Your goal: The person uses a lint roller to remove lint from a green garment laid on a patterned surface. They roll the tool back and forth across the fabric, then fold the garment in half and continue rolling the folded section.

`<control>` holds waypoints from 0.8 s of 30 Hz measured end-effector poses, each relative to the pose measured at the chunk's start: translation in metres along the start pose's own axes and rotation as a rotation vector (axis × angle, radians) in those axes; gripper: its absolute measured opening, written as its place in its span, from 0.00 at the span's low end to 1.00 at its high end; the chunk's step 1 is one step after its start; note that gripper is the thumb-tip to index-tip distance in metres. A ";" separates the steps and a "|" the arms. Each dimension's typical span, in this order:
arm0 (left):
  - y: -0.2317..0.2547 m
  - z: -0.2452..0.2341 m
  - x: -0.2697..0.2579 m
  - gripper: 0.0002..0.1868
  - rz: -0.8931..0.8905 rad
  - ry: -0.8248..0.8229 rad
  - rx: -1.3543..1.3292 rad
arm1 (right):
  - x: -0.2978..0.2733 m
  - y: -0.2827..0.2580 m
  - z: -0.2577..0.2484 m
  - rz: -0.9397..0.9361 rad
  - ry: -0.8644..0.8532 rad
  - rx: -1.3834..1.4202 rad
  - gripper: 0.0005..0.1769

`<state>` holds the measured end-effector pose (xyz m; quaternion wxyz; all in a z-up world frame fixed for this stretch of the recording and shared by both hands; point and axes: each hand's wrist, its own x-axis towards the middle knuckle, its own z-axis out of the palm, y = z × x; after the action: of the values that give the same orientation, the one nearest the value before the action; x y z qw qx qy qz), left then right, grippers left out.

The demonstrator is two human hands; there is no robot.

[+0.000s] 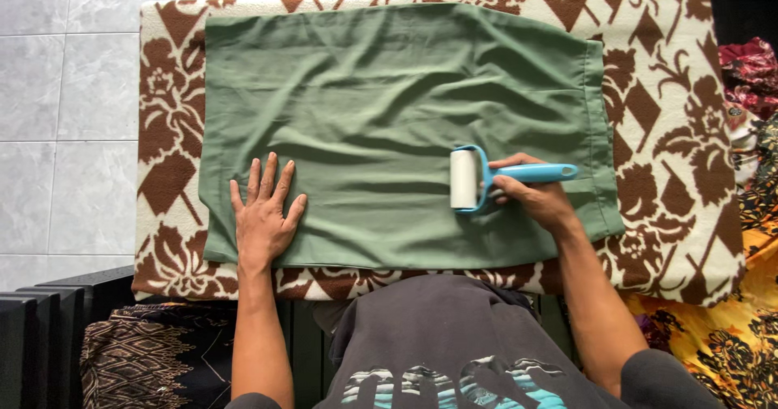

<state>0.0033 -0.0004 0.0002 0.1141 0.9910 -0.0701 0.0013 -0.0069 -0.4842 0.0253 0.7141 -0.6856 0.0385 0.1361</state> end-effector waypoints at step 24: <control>0.002 -0.003 -0.001 0.35 -0.004 -0.007 -0.047 | 0.029 0.007 0.069 -0.035 -0.084 -0.033 0.12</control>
<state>0.0017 -0.0012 0.0032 0.1370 0.9882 -0.0686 -0.0040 0.0102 -0.4120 0.0157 0.7058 -0.6916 -0.0060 0.1529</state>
